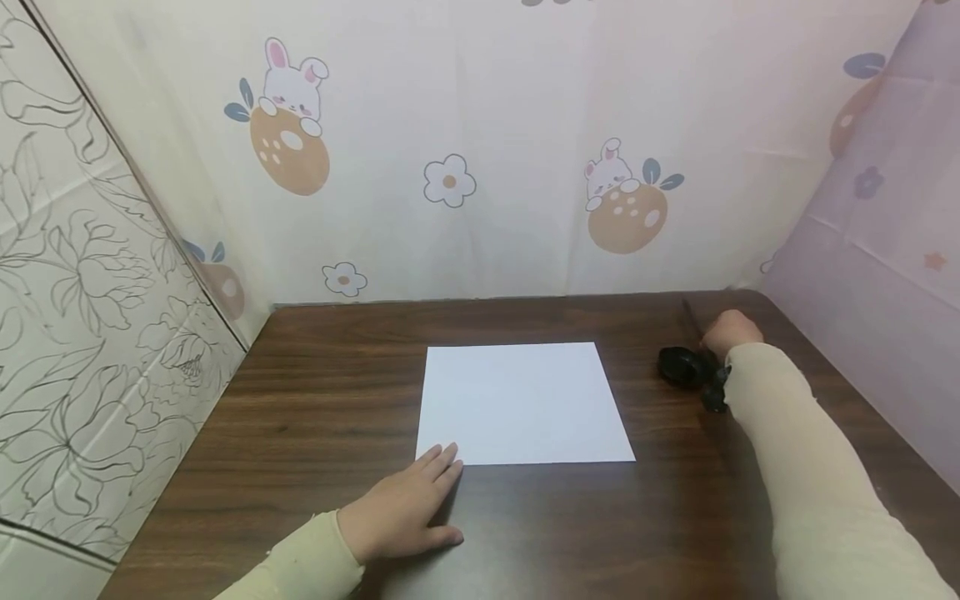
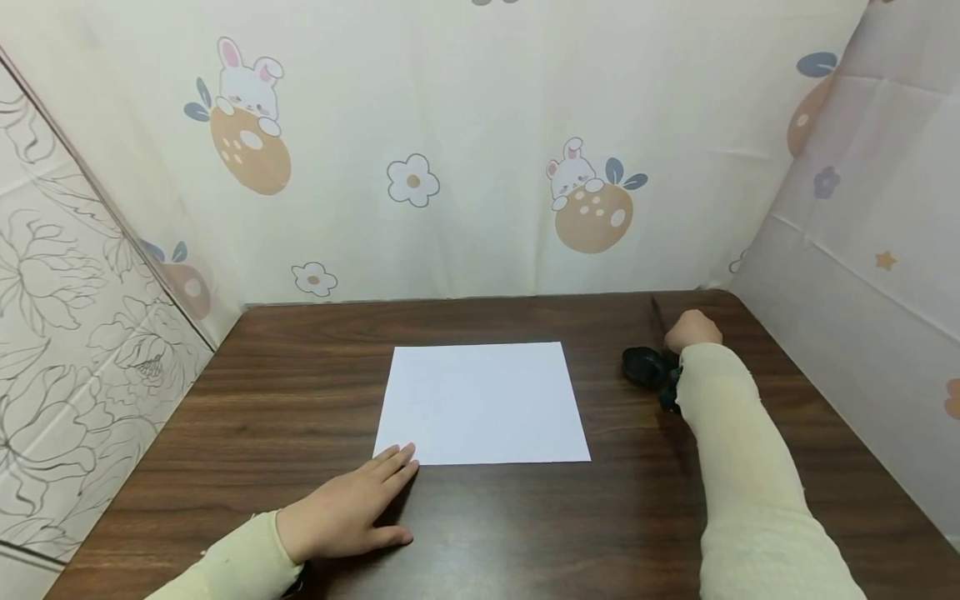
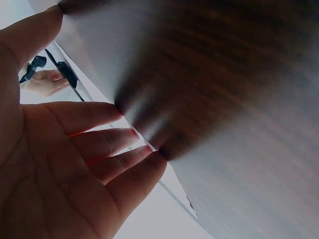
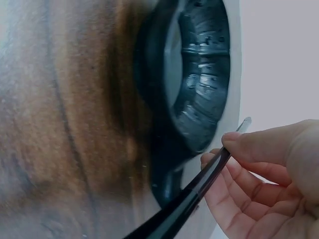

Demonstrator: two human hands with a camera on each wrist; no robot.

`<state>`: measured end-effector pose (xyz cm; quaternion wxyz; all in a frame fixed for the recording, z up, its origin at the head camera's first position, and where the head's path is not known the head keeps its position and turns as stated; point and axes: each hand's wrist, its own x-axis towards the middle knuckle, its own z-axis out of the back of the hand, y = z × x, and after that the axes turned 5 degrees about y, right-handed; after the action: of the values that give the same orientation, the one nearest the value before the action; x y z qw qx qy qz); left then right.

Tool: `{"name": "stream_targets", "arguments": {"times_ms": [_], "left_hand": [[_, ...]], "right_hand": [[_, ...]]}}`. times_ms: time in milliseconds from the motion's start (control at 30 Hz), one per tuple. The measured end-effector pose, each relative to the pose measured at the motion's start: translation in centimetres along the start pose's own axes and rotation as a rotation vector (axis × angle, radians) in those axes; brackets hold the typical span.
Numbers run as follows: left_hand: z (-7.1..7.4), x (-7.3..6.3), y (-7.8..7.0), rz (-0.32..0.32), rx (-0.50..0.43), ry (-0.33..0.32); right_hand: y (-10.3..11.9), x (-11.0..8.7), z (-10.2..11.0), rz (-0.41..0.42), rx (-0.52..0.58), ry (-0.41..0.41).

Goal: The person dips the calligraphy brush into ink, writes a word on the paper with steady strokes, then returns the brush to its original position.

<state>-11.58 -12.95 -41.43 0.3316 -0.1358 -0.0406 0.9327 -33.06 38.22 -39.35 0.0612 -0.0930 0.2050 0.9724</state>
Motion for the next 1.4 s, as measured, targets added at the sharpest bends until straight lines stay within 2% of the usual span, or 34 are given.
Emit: {"name": "stream_targets", "arguments": {"times_ms": [133, 333, 467, 700, 800, 900, 1133, 1400], "left_hand": [[0.1, 0.0, 0.0, 0.001, -0.009, -0.005], [0.3, 0.0, 0.0, -0.002, -0.015, -0.006], [0.3, 0.1, 0.0, 0.009, -0.017, 0.007], [-0.2, 0.1, 0.0, 0.021, -0.025, 0.041], [-0.3, 0.0, 0.0, 0.02, -0.032, 0.042], [-0.3, 0.0, 0.0, 0.014, -0.029, 0.029], [-0.1, -0.1, 0.0, 0.006, -0.035, 0.023], [0.1, -0.1, -0.1, 0.006, -0.04, 0.03]], "right_hand": [[0.1, 0.1, 0.7, 0.041, 0.009, 0.01], [0.4, -0.1, 2.0, 0.057, 0.051, 0.048], [0.7, -0.4, 2.9, 0.072, 0.047, 0.025], [2.4, -1.8, 4.6, 0.095, 0.027, 0.055], [3.3, -2.4, 5.2, 0.094, 0.068, 0.06], [4.2, -3.0, 5.9, 0.115, 0.11, 0.033], [4.8, -3.6, 7.2, 0.188, 0.153, -0.11], [5.3, -4.7, 8.8, 0.184, 0.209, -0.172]]}}
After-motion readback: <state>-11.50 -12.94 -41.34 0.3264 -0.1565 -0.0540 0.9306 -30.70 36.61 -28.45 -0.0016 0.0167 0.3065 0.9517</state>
